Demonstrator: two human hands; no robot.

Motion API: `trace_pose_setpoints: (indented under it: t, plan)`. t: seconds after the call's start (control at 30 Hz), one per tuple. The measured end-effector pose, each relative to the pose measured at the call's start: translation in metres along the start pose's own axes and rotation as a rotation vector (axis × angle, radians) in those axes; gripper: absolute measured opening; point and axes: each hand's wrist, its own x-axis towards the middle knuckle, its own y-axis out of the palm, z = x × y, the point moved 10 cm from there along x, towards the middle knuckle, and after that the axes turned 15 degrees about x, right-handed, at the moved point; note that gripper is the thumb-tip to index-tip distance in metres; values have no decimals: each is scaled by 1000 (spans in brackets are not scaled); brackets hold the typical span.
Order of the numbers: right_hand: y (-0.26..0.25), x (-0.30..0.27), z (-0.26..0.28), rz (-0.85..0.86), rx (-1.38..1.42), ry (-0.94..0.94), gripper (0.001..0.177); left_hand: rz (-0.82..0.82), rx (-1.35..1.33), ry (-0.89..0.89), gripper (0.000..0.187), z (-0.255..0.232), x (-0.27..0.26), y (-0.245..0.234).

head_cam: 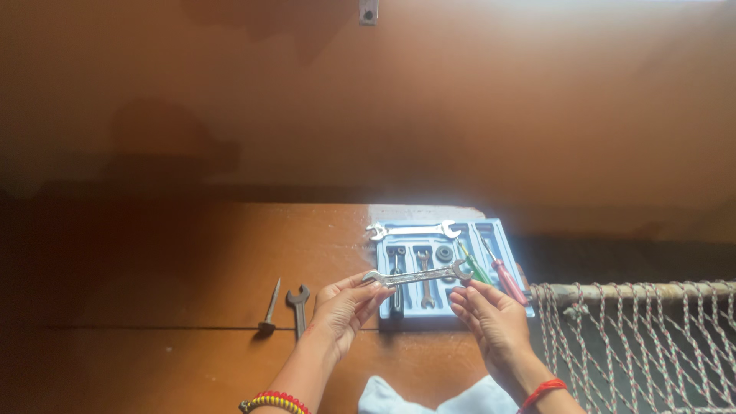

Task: The person wipes various tools including a screwdriver, washers, and wrenches with a white cloth, then places them into a blue toolbox. The person also wipes a nail and places it on the table. The tools are arranged neatly inside the toolbox.

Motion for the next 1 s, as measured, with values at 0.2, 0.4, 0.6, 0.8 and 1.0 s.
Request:
trace_pose_setpoints:
  t: [0.2, 0.4, 0.6, 0.8, 1.0]
  plan:
    - [6, 34, 9, -69, 196, 100, 26, 23, 110, -40, 38, -18, 29, 16]
    - [11, 71, 12, -77, 102, 160, 29, -68, 199, -56, 36, -23, 63, 12]
    - [24, 103, 3, -67, 13, 174, 33, -235, 393, 4, 40, -31, 93, -4]
    - [24, 129, -4, -145, -64, 171, 31, -450, 862, 60, 39, -49, 114, -12]
    - [27, 145, -3, -164, -156, 172, 31, -491, 988, 40, 40, -48, 136, -16]
